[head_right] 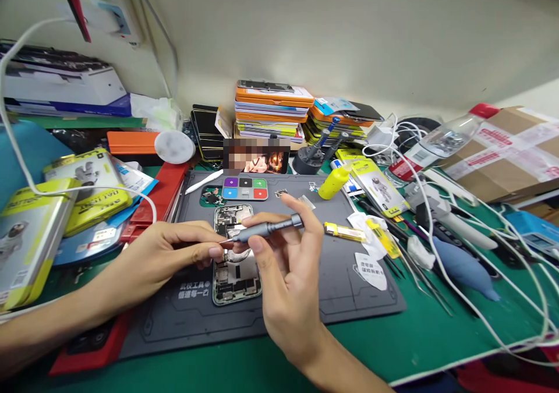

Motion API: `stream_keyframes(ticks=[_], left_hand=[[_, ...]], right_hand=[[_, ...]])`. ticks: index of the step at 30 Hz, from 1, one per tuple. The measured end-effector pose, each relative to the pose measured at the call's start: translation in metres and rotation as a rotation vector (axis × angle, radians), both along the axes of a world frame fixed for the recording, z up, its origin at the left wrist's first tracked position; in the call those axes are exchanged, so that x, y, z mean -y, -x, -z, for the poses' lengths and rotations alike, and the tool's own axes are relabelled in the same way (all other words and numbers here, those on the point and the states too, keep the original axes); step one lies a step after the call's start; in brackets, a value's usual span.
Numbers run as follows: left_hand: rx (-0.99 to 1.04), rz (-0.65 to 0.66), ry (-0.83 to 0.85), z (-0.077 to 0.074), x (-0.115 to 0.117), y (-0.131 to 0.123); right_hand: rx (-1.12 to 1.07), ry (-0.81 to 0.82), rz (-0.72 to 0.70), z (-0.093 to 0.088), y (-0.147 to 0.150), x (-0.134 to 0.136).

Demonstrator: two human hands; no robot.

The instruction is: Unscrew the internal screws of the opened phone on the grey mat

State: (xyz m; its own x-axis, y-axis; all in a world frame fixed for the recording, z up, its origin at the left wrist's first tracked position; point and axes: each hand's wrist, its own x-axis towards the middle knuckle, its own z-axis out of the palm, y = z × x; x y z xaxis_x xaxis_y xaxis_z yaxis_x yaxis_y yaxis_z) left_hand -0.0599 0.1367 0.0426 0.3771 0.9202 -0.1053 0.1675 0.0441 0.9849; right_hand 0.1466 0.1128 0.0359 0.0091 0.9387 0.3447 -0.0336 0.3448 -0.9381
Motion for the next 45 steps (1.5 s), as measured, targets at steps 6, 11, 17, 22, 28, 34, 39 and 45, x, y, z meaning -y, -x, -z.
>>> stream_keyframes(ticks=[6, 11, 17, 22, 28, 34, 39, 45], left_hand=[[0.011, -0.009, -0.03, 0.0001, 0.0001, -0.0006], [0.035, 0.009, -0.029, 0.0001, -0.0004, -0.0009], [0.042, 0.02, -0.008, -0.0005, -0.0002, -0.0007], [0.053, 0.027, -0.004, -0.0014, -0.001, -0.001], [0.001, 0.034, -0.006, -0.001, -0.001, 0.0002], [0.013, 0.029, -0.009, -0.0023, -0.0003, -0.0008], [0.041, 0.007, 0.014, -0.0027, 0.001, -0.0003], [0.05, -0.004, 0.016, -0.0027, 0.0006, -0.0005]], right_hand=[[-0.085, 0.093, -0.036, -0.003, -0.0005, -0.0048], [-0.143, 0.181, -0.07, -0.0021, -0.0035, -0.0074], [-0.07, 0.155, 0.007, -0.0028, -0.0046, -0.0052], [0.009, 0.105, 0.016, -0.0028, -0.0029, -0.0053], [-0.108, 0.259, 0.002, 0.0006, -0.0069, -0.0081], [-0.167, 0.255, -0.035, 0.0006, -0.006, -0.009], [-0.177, 0.241, -0.051, 0.0007, -0.007, -0.009], [-0.128, 0.227, -0.017, 0.0004, -0.0063, -0.0083]])
